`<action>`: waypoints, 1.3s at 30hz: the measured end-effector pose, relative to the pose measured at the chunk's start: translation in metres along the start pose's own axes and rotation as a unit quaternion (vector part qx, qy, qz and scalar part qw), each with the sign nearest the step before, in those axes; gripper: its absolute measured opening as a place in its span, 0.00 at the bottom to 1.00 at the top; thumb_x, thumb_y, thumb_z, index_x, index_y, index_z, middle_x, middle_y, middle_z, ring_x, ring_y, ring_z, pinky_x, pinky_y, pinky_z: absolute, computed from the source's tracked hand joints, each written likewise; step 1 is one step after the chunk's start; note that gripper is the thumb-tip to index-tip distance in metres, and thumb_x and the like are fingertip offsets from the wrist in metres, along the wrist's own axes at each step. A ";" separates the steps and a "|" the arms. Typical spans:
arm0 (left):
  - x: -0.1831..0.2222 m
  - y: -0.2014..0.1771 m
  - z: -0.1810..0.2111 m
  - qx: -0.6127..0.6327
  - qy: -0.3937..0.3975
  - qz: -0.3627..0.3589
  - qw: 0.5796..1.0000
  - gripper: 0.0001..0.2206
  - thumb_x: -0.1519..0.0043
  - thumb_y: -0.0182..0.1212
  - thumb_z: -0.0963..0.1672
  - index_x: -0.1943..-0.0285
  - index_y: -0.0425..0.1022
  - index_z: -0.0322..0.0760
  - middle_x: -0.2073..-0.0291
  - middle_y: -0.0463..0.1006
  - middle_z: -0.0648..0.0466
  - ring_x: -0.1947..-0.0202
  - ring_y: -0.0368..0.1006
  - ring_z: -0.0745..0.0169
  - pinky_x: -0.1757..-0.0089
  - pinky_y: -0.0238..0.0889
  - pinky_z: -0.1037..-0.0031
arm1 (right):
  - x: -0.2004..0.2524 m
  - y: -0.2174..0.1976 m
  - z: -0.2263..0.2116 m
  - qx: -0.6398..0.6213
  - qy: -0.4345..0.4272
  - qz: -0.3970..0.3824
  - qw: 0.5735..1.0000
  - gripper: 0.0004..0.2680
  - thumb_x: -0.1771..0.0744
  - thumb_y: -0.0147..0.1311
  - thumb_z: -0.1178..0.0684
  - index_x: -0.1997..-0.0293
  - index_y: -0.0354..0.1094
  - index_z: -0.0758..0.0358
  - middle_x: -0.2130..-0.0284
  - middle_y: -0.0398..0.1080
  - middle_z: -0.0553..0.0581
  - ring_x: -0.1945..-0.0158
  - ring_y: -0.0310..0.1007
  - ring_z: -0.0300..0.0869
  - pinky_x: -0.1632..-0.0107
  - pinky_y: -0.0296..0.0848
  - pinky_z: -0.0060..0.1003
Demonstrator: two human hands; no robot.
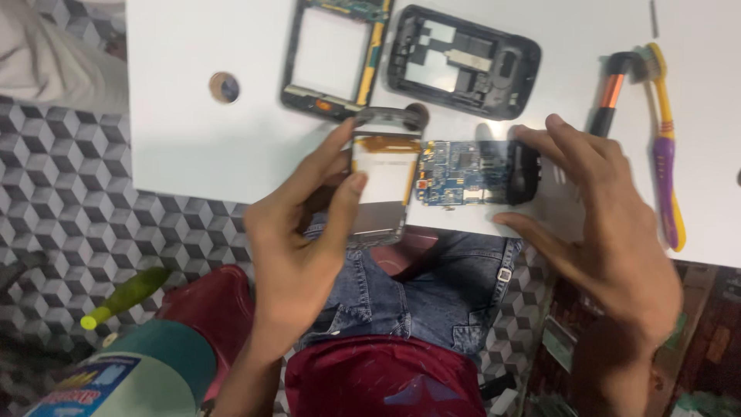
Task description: The person cleans a mobile phone motherboard with a toothbrush, then attaches a camera module and places the assembly into a phone housing. The person handles the motherboard, camera module, and phone housing.
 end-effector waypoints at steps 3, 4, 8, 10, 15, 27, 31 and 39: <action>-0.002 0.000 -0.002 -0.015 -0.010 0.000 1.000 0.20 0.32 0.63 0.38 0.30 0.71 0.34 0.60 0.85 0.50 0.63 0.77 0.74 0.61 0.74 0.80 | -0.007 -0.007 0.001 0.071 0.030 -0.063 0.995 0.33 0.40 0.69 0.51 0.31 0.51 0.68 0.44 0.73 0.65 0.49 0.73 0.56 0.53 0.76 0.47; -0.004 0.000 -0.001 -0.027 -0.011 -0.001 1.000 0.20 0.32 0.63 0.39 0.30 0.72 0.34 0.62 0.85 0.50 0.65 0.77 0.75 0.63 0.73 0.80 | -0.008 -0.010 0.002 0.082 0.035 -0.073 0.993 0.32 0.40 0.70 0.50 0.32 0.53 0.67 0.47 0.73 0.66 0.50 0.74 0.56 0.53 0.76 0.47; -0.009 -0.001 0.009 -0.085 0.013 -0.020 0.996 0.19 0.31 0.61 0.39 0.30 0.72 0.34 0.59 0.85 0.50 0.66 0.77 0.74 0.65 0.71 0.79 | -0.013 -0.016 0.001 0.136 0.016 -0.090 0.987 0.31 0.41 0.70 0.48 0.35 0.56 0.68 0.55 0.73 0.64 0.54 0.74 0.54 0.53 0.76 0.48; -0.012 -0.002 0.018 -0.131 0.052 -0.028 0.990 0.16 0.30 0.60 0.39 0.32 0.73 0.33 0.50 0.84 0.48 0.65 0.79 0.72 0.68 0.69 0.79 | -0.014 -0.018 -0.002 0.178 -0.016 -0.079 0.981 0.31 0.42 0.71 0.47 0.36 0.57 0.69 0.56 0.73 0.64 0.54 0.73 0.54 0.52 0.75 0.48; -0.019 0.010 0.033 -0.207 0.116 -0.096 0.967 0.18 0.32 0.56 0.36 0.33 0.73 0.32 0.46 0.78 0.46 0.59 0.74 0.53 0.57 0.70 0.67 | -0.002 -0.026 -0.004 0.238 -0.062 -0.041 0.968 0.31 0.41 0.72 0.45 0.37 0.57 0.69 0.55 0.73 0.65 0.54 0.73 0.52 0.51 0.73 0.49; -0.035 0.072 0.026 -0.284 0.258 -0.183 0.905 0.28 0.47 0.59 0.31 0.33 0.70 0.26 0.41 0.73 0.45 0.39 0.67 0.46 0.44 0.70 0.63 | 0.079 -0.038 0.080 0.112 0.177 -0.055 0.976 0.31 0.45 0.74 0.48 0.38 0.63 0.64 0.50 0.74 0.65 0.47 0.75 0.50 0.43 0.76 0.45; -0.037 0.079 0.029 -0.286 0.292 -0.187 0.893 0.26 0.44 0.60 0.32 0.32 0.70 0.28 0.40 0.72 0.47 0.36 0.66 0.46 0.42 0.70 0.63 | 0.077 -0.040 0.079 0.053 0.137 -0.023 0.989 0.31 0.45 0.74 0.49 0.38 0.64 0.66 0.48 0.73 0.66 0.46 0.76 0.49 0.39 0.77 0.44; -0.028 0.064 0.048 -0.293 0.386 -0.137 0.864 0.25 0.25 0.64 0.44 0.22 0.57 0.39 0.29 0.63 0.47 0.30 0.64 0.50 0.33 0.67 0.61 | 0.008 -0.040 0.052 -0.324 0.160 -0.054 0.931 0.27 0.41 0.67 0.58 0.38 0.55 0.67 0.54 0.76 0.68 0.44 0.78 0.50 0.36 0.77 0.47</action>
Point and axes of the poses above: each hand's wrist, its own x-axis away from the middle knuckle, its own y-axis out of the palm, z = x × y, the point moved 5 cm from there along -x, towards the middle knuckle
